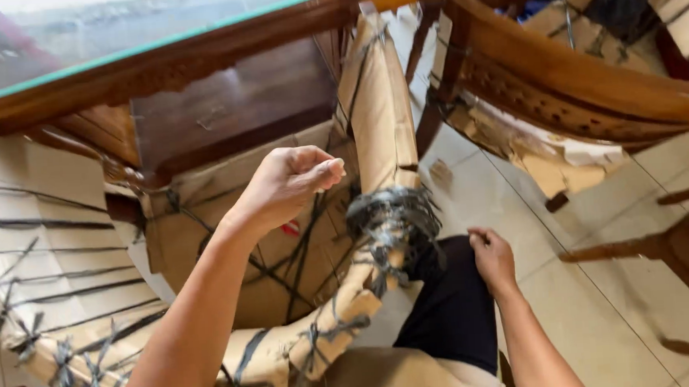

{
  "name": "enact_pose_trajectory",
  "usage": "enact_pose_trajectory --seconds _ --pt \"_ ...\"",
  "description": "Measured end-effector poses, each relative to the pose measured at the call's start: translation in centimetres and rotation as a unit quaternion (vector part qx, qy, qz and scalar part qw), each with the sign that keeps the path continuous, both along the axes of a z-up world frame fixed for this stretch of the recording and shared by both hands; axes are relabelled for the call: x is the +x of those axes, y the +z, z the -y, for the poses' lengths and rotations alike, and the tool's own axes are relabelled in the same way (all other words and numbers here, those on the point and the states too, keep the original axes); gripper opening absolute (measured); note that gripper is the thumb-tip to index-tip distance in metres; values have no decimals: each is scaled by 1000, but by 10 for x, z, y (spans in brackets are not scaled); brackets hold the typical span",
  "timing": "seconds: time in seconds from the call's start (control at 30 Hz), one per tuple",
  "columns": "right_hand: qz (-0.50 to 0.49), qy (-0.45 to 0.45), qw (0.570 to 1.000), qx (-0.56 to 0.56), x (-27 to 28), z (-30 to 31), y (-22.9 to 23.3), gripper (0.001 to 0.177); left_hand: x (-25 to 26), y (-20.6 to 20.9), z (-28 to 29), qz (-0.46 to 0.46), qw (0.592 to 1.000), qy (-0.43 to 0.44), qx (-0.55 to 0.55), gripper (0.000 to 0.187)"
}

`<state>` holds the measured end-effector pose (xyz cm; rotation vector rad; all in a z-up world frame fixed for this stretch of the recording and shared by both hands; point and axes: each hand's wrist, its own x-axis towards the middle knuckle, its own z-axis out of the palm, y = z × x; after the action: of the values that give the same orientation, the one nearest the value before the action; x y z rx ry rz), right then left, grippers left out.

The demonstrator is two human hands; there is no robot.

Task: Tying plastic straps to secure cardboard packaging around a wooden chair frame.

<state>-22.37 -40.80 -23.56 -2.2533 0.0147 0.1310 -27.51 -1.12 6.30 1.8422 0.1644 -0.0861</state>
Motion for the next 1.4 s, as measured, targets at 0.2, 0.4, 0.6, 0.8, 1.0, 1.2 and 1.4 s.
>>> enact_pose_trajectory --seconds 0.2,0.4,0.6,0.8,1.0,1.2,1.4 --pt "19 -76 985 156 -11 -53 133 23 -20 -9 18 -26 998 -53 11 32" --pt "110 37 967 227 -37 -109 237 15 -22 -18 9 -1 998 -9 55 31" --pt "271 183 943 55 -46 -150 288 18 -23 -27 15 -5 995 -7 101 30" --pt "339 235 904 -116 -35 -166 282 21 -23 -32 17 11 990 -30 134 35" --pt "317 233 917 -65 -37 -178 291 14 -23 -34 17 137 975 -54 166 45" --pt "294 229 928 -10 -39 -179 304 13 -19 -36 18 77 990 -72 91 34" --pt "82 188 972 112 -39 -170 305 19 -21 -34 12 55 995 -67 -51 27"
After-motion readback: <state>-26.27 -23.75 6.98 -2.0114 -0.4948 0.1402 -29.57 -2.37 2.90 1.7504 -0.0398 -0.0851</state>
